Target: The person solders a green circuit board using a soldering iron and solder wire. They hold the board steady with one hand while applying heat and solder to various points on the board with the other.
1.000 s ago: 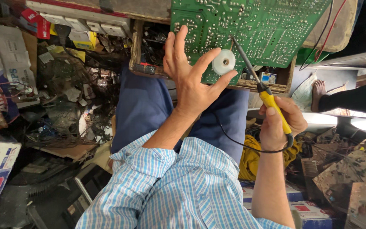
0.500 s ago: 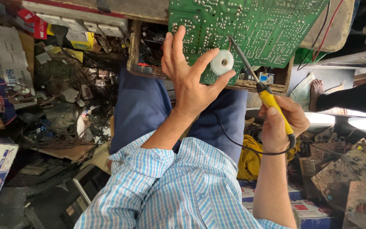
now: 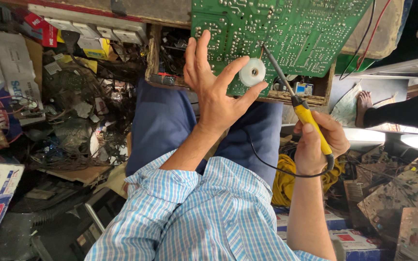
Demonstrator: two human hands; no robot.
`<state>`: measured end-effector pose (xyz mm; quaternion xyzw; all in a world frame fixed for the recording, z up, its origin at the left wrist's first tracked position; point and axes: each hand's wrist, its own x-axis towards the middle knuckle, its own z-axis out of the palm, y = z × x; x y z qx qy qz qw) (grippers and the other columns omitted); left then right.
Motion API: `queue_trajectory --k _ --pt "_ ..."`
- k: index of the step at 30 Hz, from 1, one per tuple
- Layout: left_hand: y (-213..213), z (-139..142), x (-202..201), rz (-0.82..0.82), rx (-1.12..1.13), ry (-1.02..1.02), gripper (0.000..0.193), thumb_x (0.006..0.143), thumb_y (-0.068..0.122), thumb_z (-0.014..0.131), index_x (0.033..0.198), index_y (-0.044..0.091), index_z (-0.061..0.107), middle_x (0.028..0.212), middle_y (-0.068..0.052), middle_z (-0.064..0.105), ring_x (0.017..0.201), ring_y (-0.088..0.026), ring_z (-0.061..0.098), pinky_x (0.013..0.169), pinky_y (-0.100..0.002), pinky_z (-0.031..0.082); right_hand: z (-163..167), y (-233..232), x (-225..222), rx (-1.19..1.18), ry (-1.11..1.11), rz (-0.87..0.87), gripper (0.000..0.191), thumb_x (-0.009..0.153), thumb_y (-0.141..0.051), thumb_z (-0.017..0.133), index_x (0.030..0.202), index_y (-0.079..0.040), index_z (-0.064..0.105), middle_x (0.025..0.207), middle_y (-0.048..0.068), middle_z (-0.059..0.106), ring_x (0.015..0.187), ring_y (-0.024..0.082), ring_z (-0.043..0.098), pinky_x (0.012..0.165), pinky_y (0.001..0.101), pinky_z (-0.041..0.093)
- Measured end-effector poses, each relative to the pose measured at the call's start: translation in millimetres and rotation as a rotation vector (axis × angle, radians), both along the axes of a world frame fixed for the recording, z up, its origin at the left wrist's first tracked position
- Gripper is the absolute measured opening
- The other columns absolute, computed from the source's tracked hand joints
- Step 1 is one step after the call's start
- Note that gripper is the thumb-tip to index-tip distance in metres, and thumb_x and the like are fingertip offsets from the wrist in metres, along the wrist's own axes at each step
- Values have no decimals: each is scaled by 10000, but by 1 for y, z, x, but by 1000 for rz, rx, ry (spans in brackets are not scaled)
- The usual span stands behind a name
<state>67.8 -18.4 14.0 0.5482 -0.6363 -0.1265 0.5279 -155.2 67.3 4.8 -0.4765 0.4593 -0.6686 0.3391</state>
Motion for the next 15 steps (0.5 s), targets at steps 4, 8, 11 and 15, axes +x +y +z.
queue_trajectory --k 4,8,11,15 --pt "0 1 -1 -1 4 -4 503 833 498 919 1219 229 741 1671 -200 218 1576 -456 169 1230 -574 169 -1 0 -1 8 -16 -1 253 1002 -66 765 1201 58 670 1000 153 677 776 201 674 698 285 549" --pt "0 2 -1 -1 -1 -7 507 832 500 918 1219 226 740 1667 -204 219 1571 -457 173 1223 -570 174 1 1 -1 20 -36 15 250 994 -59 764 1197 59 677 1003 156 682 775 204 675 696 287 548" --pt "-1 2 -1 -1 0 -4 504 832 498 919 1217 226 741 1668 -204 222 1572 -455 176 1225 -565 176 2 0 -1 21 -30 27 249 991 -56 761 1198 58 683 1010 159 685 772 205 675 693 284 543" --pt "0 3 0 -2 4 -3 500 833 493 918 1217 225 742 1667 -205 227 1573 -453 178 1227 -561 174 4 0 -1 22 -36 25 253 988 -60 764 1199 54 685 1024 163 689 778 204 676 695 284 544"
